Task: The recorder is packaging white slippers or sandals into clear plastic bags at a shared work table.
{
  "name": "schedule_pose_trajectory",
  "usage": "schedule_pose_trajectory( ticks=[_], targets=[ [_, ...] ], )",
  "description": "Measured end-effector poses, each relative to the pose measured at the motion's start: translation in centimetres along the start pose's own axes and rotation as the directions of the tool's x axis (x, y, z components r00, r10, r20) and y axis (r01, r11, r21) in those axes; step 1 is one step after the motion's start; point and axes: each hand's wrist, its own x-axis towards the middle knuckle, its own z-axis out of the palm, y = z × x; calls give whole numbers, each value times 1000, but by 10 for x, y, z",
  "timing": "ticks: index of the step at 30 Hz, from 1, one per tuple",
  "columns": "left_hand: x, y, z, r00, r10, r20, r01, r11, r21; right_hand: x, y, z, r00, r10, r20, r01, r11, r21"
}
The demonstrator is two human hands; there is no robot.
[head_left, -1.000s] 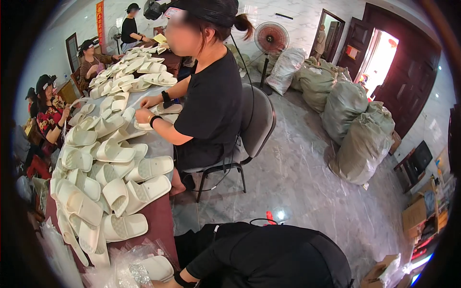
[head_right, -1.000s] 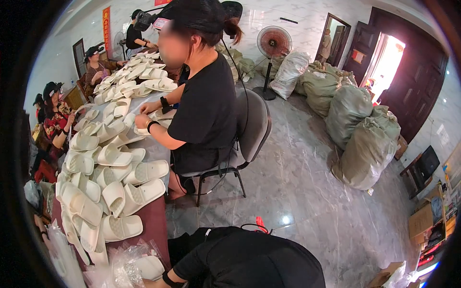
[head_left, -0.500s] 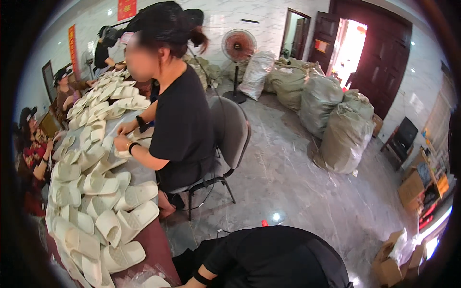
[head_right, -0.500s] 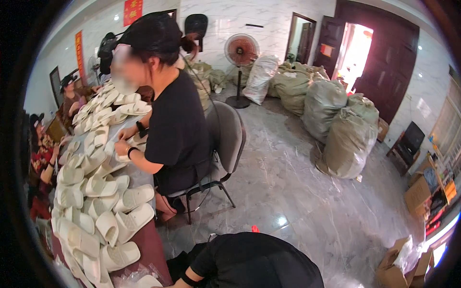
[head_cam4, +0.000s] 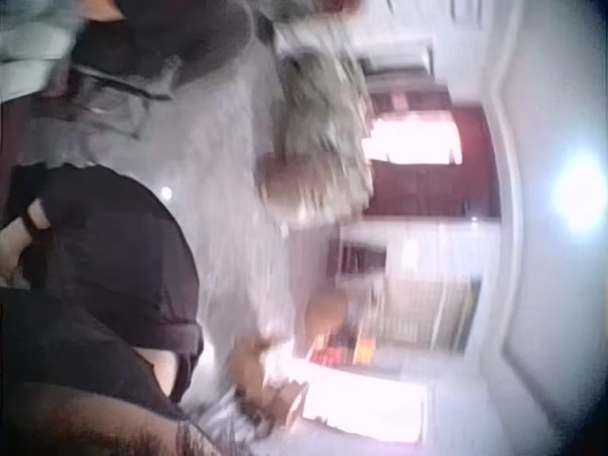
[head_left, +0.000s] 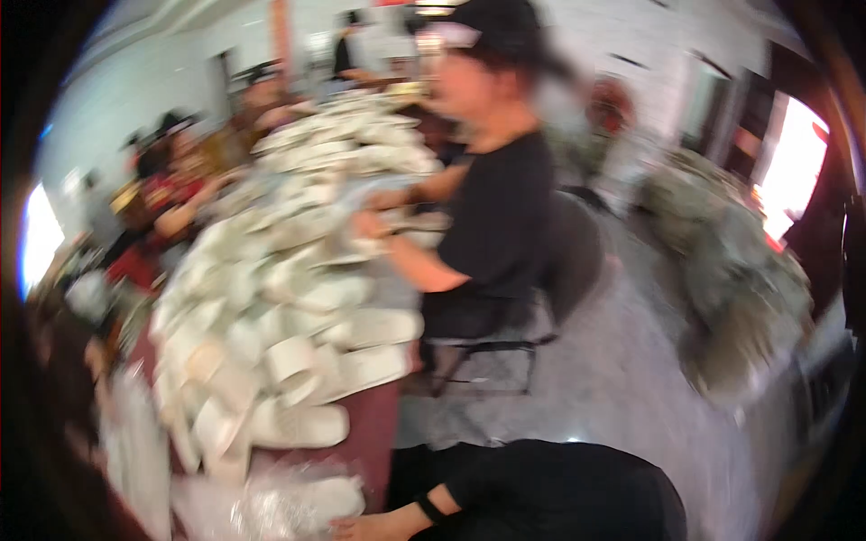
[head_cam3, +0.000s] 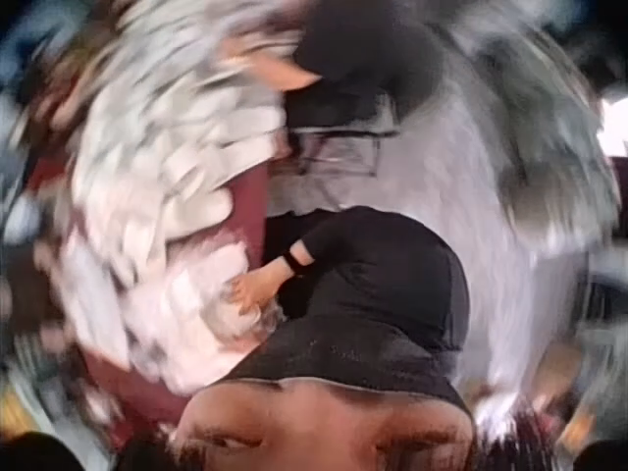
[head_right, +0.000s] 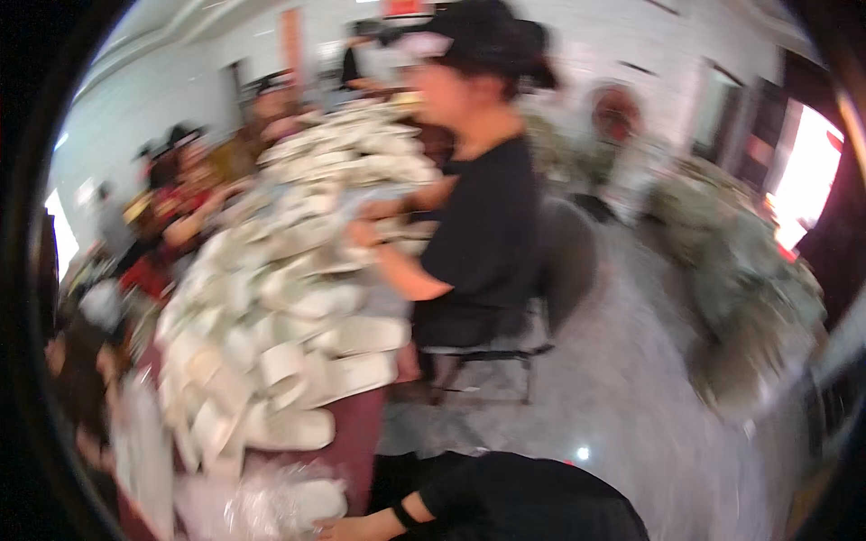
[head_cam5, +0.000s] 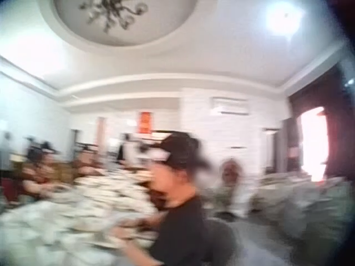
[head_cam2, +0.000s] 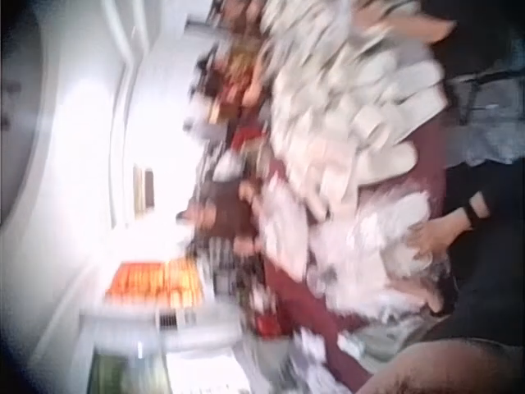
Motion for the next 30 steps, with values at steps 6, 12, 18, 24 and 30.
schedule_pose_trajectory(
  ticks=[6,12,18,24,30],
  targets=[
    [-7,-19,12,974,0,-225,-102,892,-440,26,-22,29,991,131,21,-132,989,61],
    [-18,18,-13,961,159,-228,-174,984,-46,22,-6,34,968,76,237,-124,973,196],
    [-21,41,-31,942,-40,-333,-53,963,-266,4,34,-43,936,174,306,-172,985,-33],
    [-20,28,-24,899,-21,-438,-243,808,-536,-16,44,-43,938,245,247,-282,951,128],
    [-23,23,-14,885,-179,-431,-185,713,-676,-17,39,-47,962,99,256,-161,960,230]
  ],
)
